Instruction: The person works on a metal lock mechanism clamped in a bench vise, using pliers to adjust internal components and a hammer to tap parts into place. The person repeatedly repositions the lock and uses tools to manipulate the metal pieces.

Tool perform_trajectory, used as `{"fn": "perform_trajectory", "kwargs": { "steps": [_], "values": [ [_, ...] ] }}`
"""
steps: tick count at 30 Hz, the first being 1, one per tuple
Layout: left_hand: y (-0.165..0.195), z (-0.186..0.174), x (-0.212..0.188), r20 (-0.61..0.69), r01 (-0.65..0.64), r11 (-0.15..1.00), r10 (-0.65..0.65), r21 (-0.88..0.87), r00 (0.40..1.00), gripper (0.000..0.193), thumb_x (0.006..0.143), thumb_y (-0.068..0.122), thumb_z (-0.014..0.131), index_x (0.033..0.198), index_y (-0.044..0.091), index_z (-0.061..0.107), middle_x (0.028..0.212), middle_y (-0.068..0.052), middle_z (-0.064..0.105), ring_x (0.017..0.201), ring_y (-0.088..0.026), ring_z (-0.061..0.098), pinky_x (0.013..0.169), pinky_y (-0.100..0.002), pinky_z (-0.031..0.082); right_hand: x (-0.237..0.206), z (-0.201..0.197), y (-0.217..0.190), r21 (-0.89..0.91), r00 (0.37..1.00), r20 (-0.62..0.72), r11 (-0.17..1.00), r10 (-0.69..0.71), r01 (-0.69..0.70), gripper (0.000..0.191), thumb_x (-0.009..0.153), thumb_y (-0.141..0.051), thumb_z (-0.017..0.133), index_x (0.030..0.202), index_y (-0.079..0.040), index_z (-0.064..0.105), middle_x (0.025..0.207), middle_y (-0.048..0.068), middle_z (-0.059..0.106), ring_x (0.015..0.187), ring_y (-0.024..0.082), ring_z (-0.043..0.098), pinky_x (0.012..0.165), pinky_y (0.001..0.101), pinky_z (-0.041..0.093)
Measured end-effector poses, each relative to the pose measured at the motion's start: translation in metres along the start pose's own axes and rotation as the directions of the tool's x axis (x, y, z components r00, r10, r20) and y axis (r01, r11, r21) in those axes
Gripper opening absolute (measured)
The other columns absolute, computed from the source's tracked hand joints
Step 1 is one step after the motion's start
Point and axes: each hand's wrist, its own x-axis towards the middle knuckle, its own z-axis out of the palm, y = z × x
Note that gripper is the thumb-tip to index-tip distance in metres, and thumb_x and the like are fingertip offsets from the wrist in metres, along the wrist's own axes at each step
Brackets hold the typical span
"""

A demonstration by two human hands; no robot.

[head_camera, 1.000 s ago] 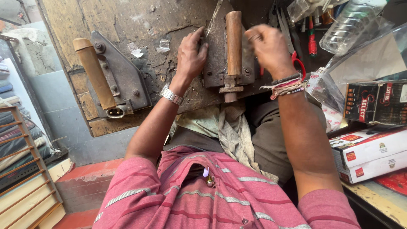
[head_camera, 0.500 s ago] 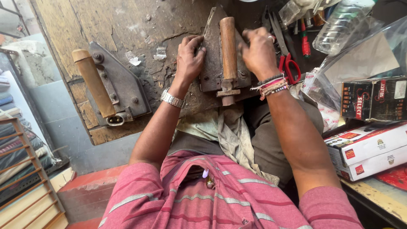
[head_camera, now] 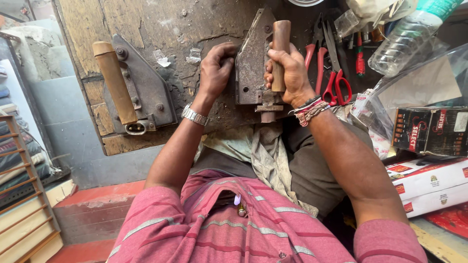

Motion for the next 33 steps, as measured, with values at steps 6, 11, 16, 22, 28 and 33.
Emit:
{"fn": "perform_trajectory", "kwargs": {
  "steps": [6,11,16,22,28,33],
  "values": [
    [0.005,-0.005,-0.014,0.065,-0.073,0.986,0.064,0.153,0.996,0.028,0.093,0.006,0.074,0.121,0.004,0.069,0.121,-0.012,0.067,0.106,-0.020,0.071,0.092,-0.030,0.061,-0.006,-0.007,-0.008,0.101,0.998,0.046,0.994,0.044,-0.048,0.038,0.096,-0.020,0.061,0.131,-0.010,0.048,0.078,0.006,0.057,0.056,0.013,0.056,0.050,0.0317,0.051],
    [0.017,0.001,-0.017,0.128,0.027,0.934,-0.078,0.355,0.989,0.037,0.088,0.011,0.078,0.121,0.006,0.063,0.105,-0.009,0.064,0.089,-0.020,0.070,0.084,-0.031,0.060,-0.006,-0.010,-0.009,0.096,0.998,0.050,0.994,0.038,-0.043,0.039,0.097,-0.020,0.060,0.133,-0.010,0.049,0.080,0.006,0.056,0.058,0.014,0.057,0.051,0.0323,0.051],
    [0.029,0.001,-0.030,0.089,-0.008,0.900,-0.035,0.435,0.995,0.044,0.087,0.011,0.078,0.128,0.009,0.064,0.101,-0.011,0.062,0.086,-0.024,0.068,0.077,-0.038,0.058,-0.007,-0.009,-0.008,0.092,0.998,0.041,0.995,0.040,-0.044,0.039,0.096,-0.020,0.060,0.132,-0.010,0.049,0.079,0.005,0.056,0.058,0.014,0.057,0.051,0.0328,0.051],
    [0.036,-0.006,-0.037,0.125,-0.035,0.926,-0.013,0.376,0.992,0.050,0.089,0.013,0.079,0.135,0.012,0.062,0.103,-0.010,0.062,0.089,-0.025,0.068,0.079,-0.039,0.057,-0.007,-0.007,-0.008,0.079,0.999,0.038,0.996,0.037,-0.040,0.037,0.096,-0.020,0.059,0.131,-0.011,0.049,0.079,0.005,0.056,0.057,0.013,0.057,0.050,0.0319,0.051],
    [0.037,-0.017,-0.038,0.203,-0.152,0.896,0.071,0.417,0.977,0.059,0.084,0.016,0.080,0.140,0.013,0.062,0.102,-0.013,0.057,0.089,-0.028,0.066,0.080,-0.040,0.056,-0.007,-0.005,-0.008,0.068,0.999,0.036,0.997,0.035,-0.038,0.036,0.096,-0.020,0.060,0.130,-0.010,0.050,0.079,0.005,0.057,0.058,0.013,0.057,0.050,0.0313,0.051],
    [0.039,-0.013,-0.035,0.194,-0.116,0.874,0.026,0.472,0.981,0.054,0.089,0.019,0.079,0.141,0.015,0.063,0.101,-0.013,0.057,0.087,-0.028,0.066,0.078,-0.041,0.057,-0.008,-0.004,-0.008,0.058,0.999,0.022,0.998,0.038,-0.039,0.036,0.097,-0.021,0.060,0.130,-0.010,0.050,0.079,0.005,0.057,0.057,0.013,0.057,0.049,0.0307,0.051]
  ]
}}
